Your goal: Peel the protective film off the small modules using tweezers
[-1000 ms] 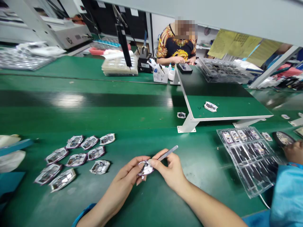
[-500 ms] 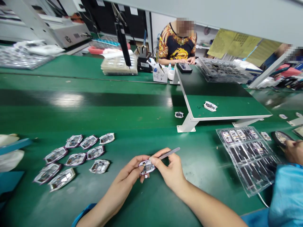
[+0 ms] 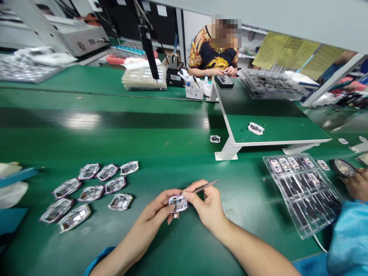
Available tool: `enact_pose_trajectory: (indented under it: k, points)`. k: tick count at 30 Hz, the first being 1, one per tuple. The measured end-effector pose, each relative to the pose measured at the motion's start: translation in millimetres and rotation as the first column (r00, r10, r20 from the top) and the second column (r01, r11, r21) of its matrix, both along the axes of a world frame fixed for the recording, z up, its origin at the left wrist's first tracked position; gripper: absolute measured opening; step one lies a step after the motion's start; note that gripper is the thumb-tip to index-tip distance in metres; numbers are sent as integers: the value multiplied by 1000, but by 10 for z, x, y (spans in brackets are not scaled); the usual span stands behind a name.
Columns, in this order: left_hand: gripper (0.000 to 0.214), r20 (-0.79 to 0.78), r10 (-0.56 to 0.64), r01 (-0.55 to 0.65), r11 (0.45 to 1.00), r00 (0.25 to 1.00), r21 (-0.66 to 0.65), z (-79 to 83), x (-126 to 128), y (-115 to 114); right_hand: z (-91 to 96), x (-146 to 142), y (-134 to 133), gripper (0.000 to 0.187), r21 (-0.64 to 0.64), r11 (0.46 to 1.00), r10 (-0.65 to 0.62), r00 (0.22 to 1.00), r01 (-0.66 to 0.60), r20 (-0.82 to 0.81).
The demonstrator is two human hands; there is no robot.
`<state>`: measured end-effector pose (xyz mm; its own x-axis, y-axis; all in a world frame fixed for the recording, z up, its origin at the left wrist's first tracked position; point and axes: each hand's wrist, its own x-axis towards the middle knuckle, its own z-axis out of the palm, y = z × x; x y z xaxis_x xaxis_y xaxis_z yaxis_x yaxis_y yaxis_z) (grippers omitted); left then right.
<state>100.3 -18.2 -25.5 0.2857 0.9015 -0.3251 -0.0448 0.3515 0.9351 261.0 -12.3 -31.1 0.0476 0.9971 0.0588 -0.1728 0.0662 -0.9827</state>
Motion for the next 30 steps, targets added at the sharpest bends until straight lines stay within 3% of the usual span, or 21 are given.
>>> enact_pose_trajectory:
  k: [19, 30]
  points:
    - [28, -5, -131, 131, 990, 991, 45, 68, -116, 61, 25, 15, -7, 10, 114, 991, 81, 995, -75, -51]
    - [33, 60, -94, 97, 994, 994, -56, 42, -91, 72, -11, -7, -25, 10, 129, 991, 47, 999, -47, 3]
